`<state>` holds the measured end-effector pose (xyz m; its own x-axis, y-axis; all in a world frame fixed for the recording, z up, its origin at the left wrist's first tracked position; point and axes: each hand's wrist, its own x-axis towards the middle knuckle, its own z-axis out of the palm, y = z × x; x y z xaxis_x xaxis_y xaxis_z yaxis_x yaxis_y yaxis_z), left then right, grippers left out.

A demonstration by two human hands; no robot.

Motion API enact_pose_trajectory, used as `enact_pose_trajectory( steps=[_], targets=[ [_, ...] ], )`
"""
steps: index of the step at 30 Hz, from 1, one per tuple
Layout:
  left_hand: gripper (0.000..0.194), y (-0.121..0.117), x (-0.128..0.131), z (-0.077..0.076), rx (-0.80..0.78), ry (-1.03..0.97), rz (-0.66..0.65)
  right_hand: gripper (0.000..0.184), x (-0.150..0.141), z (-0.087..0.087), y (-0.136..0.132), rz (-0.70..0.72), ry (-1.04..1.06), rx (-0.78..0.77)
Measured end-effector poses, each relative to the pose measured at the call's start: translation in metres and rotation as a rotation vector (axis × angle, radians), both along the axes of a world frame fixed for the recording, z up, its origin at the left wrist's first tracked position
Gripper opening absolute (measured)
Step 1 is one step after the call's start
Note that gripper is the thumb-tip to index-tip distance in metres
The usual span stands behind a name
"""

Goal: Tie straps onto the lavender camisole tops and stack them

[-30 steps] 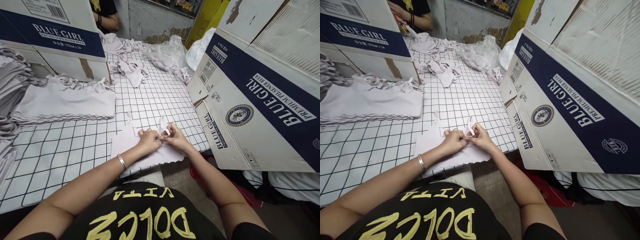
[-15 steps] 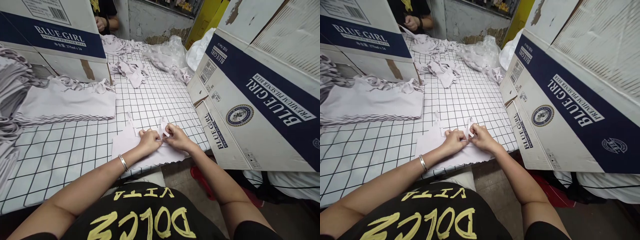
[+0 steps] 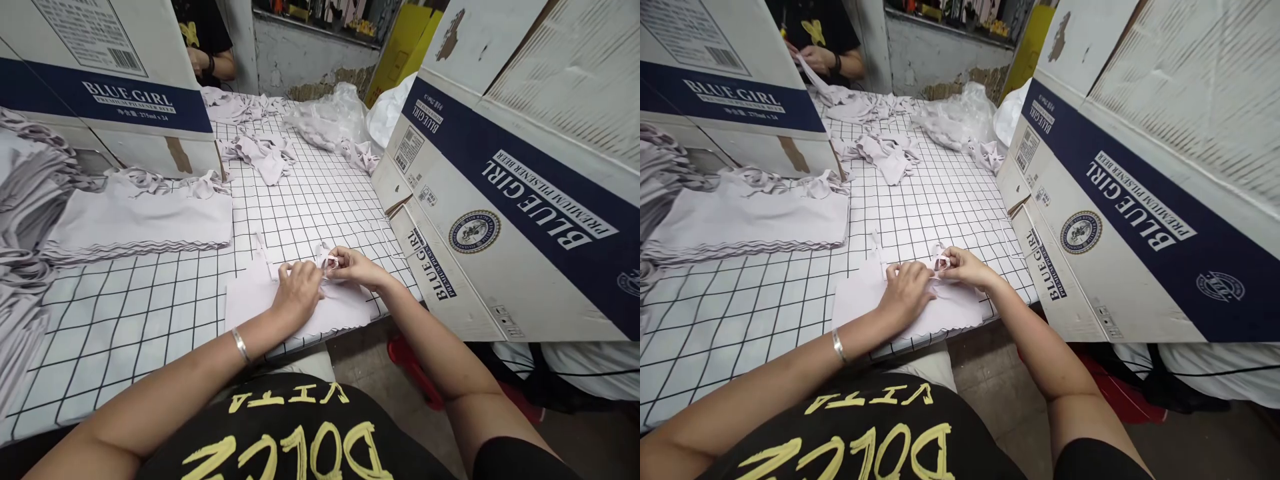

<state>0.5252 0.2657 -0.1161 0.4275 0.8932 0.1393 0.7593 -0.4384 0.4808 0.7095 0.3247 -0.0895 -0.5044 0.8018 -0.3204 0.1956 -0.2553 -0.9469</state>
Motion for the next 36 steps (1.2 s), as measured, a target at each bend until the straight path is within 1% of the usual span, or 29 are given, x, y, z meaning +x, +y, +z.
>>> enact_pose_trajectory(
  steps=[2, 4, 5, 7, 8, 10, 13, 15, 17, 18, 19, 20, 22, 23, 24, 25, 26, 27, 28, 29, 30, 31, 32, 33, 34, 36],
  targets=[
    [0.026, -0.014, -0.002, -0.003, 0.095, 0.059, -0.168, 0.035, -0.002, -0.004, 0.006, -0.113, 0.121, -0.121],
    [0.036, -0.026, -0.005, -0.01, 0.105, 0.09, -0.334, 0.037, -0.008, -0.005, 0.017, -0.195, 0.244, -0.231],
    [0.041, -0.03, -0.008, -0.014, 0.1, 0.101, -0.381, 0.036, -0.012, -0.005, 0.025, -0.228, 0.304, -0.284],
    [0.05, -0.035, -0.013, -0.022, 0.092, 0.117, -0.417, 0.032, -0.02, -0.001, 0.048, -0.29, 0.37, -0.348],
    [0.053, -0.036, -0.015, -0.024, 0.087, 0.124, -0.425, 0.03, -0.024, 0.001, 0.062, -0.323, 0.349, -0.339],
    [0.058, -0.036, -0.018, -0.026, 0.077, 0.138, -0.444, 0.03, -0.03, 0.005, 0.089, -0.372, 0.217, -0.263],
    [0.063, -0.035, -0.015, -0.025, 0.064, 0.158, -0.466, 0.033, -0.037, 0.006, 0.12, -0.361, -0.016, -0.185],
    [0.067, -0.034, -0.012, -0.022, 0.062, 0.159, -0.49, 0.036, -0.04, 0.006, 0.13, -0.34, -0.121, -0.171],
    [0.069, -0.035, -0.016, -0.016, 0.069, 0.144, -0.488, 0.039, -0.036, 0.008, 0.131, -0.344, -0.212, -0.133],
    [0.067, -0.037, -0.023, -0.011, 0.078, 0.131, -0.436, 0.041, -0.03, 0.011, 0.127, -0.361, -0.277, -0.068],
    [0.061, -0.039, -0.033, -0.005, 0.09, 0.119, -0.332, 0.042, -0.022, 0.015, 0.12, -0.387, -0.364, 0.037],
    [0.053, -0.042, -0.047, 0.0, 0.099, 0.12, -0.178, 0.043, -0.012, 0.019, 0.108, -0.409, -0.468, 0.169],
    [0.039, -0.052, -0.083, 0.011, 0.109, 0.168, 0.212, 0.042, 0.011, 0.027, 0.071, -0.421, -0.716, 0.446],
    [0.036, -0.059, -0.1, 0.014, 0.088, 0.231, 0.383, 0.04, 0.022, 0.028, 0.047, -0.364, -0.801, 0.469],
    [0.034, -0.067, -0.115, 0.015, 0.07, 0.293, 0.508, 0.037, 0.032, 0.025, 0.021, -0.283, -0.877, 0.424],
    [0.033, -0.074, -0.126, 0.013, 0.034, 0.322, 0.568, 0.036, 0.041, 0.018, -0.005, -0.244, -0.94, 0.378],
    [0.031, -0.079, -0.133, 0.008, -0.005, 0.302, 0.58, 0.037, 0.047, 0.007, -0.027, -0.251, -0.972, 0.334],
    [0.028, -0.082, -0.136, 0.002, -0.035, 0.256, 0.568, 0.035, 0.05, -0.006, -0.044, -0.262, -0.903, 0.342],
    [0.025, -0.082, -0.135, -0.005, -0.054, 0.197, 0.538, 0.036, 0.052, -0.017, -0.057, -0.287, -0.817, 0.347],
    [0.023, -0.079, -0.133, -0.012, -0.067, 0.11, 0.512, 0.038, 0.051, -0.025, -0.065, -0.345, -0.718, 0.329],
    [0.023, -0.074, -0.129, -0.016, -0.095, -0.006, 0.494, 0.04, 0.049, -0.028, -0.07, -0.4, -0.567, 0.285],
    [0.024, -0.069, -0.125, -0.016, -0.147, -0.153, 0.487, 0.041, 0.047, -0.026, -0.074, -0.452, -0.407, 0.216],
    [0.027, -0.065, -0.122, -0.013, -0.226, -0.33, 0.486, 0.041, 0.045, -0.019, -0.076, -0.489, -0.242, 0.124],
    [0.032, -0.062, -0.122, -0.006, -0.327, -0.529, 0.485, 0.04, 0.042, -0.009, -0.078, -0.509, -0.087, 0.027],
    [0.036, -0.06, -0.124, 0.004, -0.437, -0.731, 0.48, 0.039, 0.04, 0.002, -0.078, -0.517, 0.041, -0.063],
    [0.04, -0.057, -0.136, 0.032, -0.633, -1.049, 0.464, 0.038, 0.033, 0.025, -0.071, -0.51, 0.207, -0.175]
  ],
)
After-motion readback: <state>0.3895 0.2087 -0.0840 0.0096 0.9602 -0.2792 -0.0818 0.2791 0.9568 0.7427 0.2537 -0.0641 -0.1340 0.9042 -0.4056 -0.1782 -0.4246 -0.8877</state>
